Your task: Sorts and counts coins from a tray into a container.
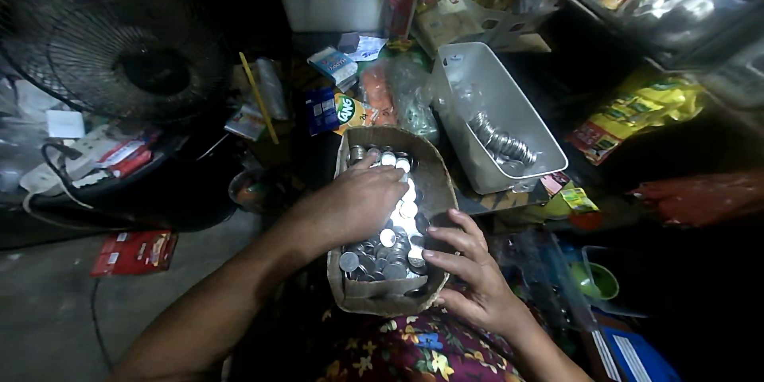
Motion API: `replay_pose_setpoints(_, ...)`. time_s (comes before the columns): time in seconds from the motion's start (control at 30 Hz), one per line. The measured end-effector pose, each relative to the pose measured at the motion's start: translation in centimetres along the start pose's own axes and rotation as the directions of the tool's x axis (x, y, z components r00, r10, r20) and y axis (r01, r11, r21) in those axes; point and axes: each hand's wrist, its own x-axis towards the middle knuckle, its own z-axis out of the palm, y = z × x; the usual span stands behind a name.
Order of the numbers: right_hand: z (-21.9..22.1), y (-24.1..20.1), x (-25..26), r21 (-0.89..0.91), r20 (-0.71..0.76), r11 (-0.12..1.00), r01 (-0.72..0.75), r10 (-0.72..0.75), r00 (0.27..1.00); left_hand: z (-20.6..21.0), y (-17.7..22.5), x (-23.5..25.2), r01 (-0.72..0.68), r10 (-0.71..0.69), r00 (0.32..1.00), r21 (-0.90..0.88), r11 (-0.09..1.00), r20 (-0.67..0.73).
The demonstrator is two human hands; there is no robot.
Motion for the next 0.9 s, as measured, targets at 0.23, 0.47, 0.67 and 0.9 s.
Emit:
replay_pose_setpoints(0.23,0.0,0.1,0.0,0.013,-0.002,1.000,0.008,-0.008,1.000,-1.0,-0.6,0.3,0.122,-0.122,0.993,0.015,0.992,-0.012)
replay_pose_setpoints(0.47,0.0,0.0,0.0,0.012,0.001,1.000,0.000,0.000,1.000,0.1,-0.3,0.5,0.126,-0.130,0.991,0.085,0.988,0.040)
replay_pose_setpoints(0.67,0.0,0.1,-0.1,0.009,0.004,1.000,0.010,-0.010,1.000,-0.4,0.1,-1.5,0.011,-0.006,0.996,-0.056,0.998,0.091)
replay_pose_setpoints(0.9,0.0,0.1,0.0,0.006,-0.004,1.000,0.011,-0.011,1.000,-1.1,0.0,1.0,0.054,-0.055,0.998,-0.024,0.998,-0.015)
